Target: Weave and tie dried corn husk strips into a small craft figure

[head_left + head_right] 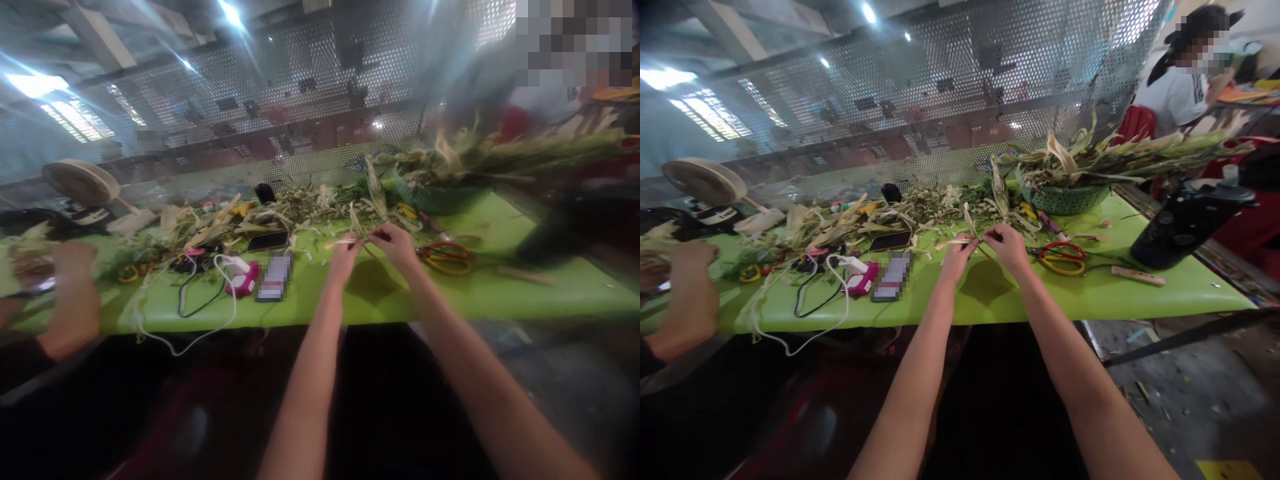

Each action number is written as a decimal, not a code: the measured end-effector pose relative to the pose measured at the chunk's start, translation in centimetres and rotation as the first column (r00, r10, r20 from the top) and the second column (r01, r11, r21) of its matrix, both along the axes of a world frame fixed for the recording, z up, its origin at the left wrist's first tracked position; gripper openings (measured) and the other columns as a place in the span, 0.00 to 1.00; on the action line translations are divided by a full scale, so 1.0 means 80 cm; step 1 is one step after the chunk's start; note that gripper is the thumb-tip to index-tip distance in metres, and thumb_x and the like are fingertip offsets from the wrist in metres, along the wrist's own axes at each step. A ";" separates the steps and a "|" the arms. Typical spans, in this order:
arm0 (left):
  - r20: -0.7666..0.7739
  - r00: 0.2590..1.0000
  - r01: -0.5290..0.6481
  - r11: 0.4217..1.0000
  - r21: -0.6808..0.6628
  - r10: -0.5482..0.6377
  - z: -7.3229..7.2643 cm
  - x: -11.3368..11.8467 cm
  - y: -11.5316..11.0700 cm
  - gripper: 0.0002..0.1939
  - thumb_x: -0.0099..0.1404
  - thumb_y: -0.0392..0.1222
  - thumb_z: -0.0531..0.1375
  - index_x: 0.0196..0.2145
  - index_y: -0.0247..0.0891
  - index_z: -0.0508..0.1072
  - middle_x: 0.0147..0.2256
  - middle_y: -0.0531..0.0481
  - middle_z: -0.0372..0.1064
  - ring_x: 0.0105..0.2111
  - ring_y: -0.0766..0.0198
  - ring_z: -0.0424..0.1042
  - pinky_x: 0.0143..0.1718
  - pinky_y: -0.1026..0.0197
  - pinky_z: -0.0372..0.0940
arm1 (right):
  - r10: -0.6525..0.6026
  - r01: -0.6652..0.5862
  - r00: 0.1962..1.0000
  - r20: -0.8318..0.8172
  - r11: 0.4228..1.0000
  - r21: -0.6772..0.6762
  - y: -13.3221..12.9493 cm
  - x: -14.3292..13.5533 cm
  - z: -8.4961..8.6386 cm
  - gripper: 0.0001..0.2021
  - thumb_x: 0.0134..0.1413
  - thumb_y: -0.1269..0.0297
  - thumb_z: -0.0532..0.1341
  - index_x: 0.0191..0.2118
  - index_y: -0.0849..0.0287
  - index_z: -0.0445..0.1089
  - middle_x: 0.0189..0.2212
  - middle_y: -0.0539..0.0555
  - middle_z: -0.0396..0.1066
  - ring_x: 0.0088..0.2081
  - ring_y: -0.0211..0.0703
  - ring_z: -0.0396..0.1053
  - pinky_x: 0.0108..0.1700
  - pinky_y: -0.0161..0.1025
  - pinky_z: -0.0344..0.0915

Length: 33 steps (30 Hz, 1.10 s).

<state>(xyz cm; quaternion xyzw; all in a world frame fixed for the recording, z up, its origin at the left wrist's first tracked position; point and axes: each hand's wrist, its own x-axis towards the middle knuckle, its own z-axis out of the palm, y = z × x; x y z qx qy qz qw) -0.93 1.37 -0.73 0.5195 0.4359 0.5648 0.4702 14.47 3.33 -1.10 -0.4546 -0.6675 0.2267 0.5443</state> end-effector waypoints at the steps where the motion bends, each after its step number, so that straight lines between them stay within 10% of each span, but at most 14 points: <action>1: -0.056 0.998 0.028 0.999 0.044 -0.025 0.000 0.000 0.000 0.12 0.55 0.46 0.69 0.28 0.37 0.72 0.23 0.54 0.63 0.29 0.65 0.63 0.35 0.62 0.56 | 0.030 -0.030 1.000 0.005 0.999 -0.023 0.001 0.001 0.000 0.12 0.49 0.54 0.65 0.33 0.58 0.77 0.27 0.51 0.71 0.29 0.40 0.64 0.33 0.38 0.58; 17: -0.208 0.974 0.097 0.995 0.028 -0.089 -0.009 0.001 0.000 0.06 0.60 0.43 0.63 0.28 0.39 0.75 0.24 0.53 0.67 0.28 0.65 0.62 0.32 0.63 0.54 | 0.097 -0.109 0.980 -0.172 0.992 -0.060 -0.001 -0.002 0.002 0.10 0.49 0.57 0.63 0.34 0.57 0.74 0.28 0.50 0.69 0.30 0.40 0.64 0.33 0.38 0.61; 23: 0.088 0.985 -0.143 0.988 -0.063 0.148 -0.023 -0.008 0.018 0.10 0.60 0.46 0.63 0.27 0.37 0.72 0.22 0.54 0.62 0.25 0.68 0.60 0.29 0.64 0.55 | -0.085 0.099 0.966 -0.245 0.994 0.045 -0.004 0.004 0.006 0.17 0.49 0.56 0.65 0.45 0.56 0.71 0.43 0.55 0.69 0.30 0.38 0.64 0.31 0.36 0.61; 33: 0.422 0.871 -0.220 0.967 -0.125 0.252 -0.023 -0.006 0.028 0.12 0.56 0.45 0.66 0.27 0.35 0.70 0.22 0.57 0.59 0.19 0.76 0.53 0.24 0.67 0.51 | 0.145 -0.125 0.960 0.238 0.987 -0.097 -0.005 -0.014 -0.010 0.10 0.50 0.58 0.64 0.24 0.57 0.74 0.19 0.48 0.70 0.24 0.39 0.63 0.29 0.36 0.54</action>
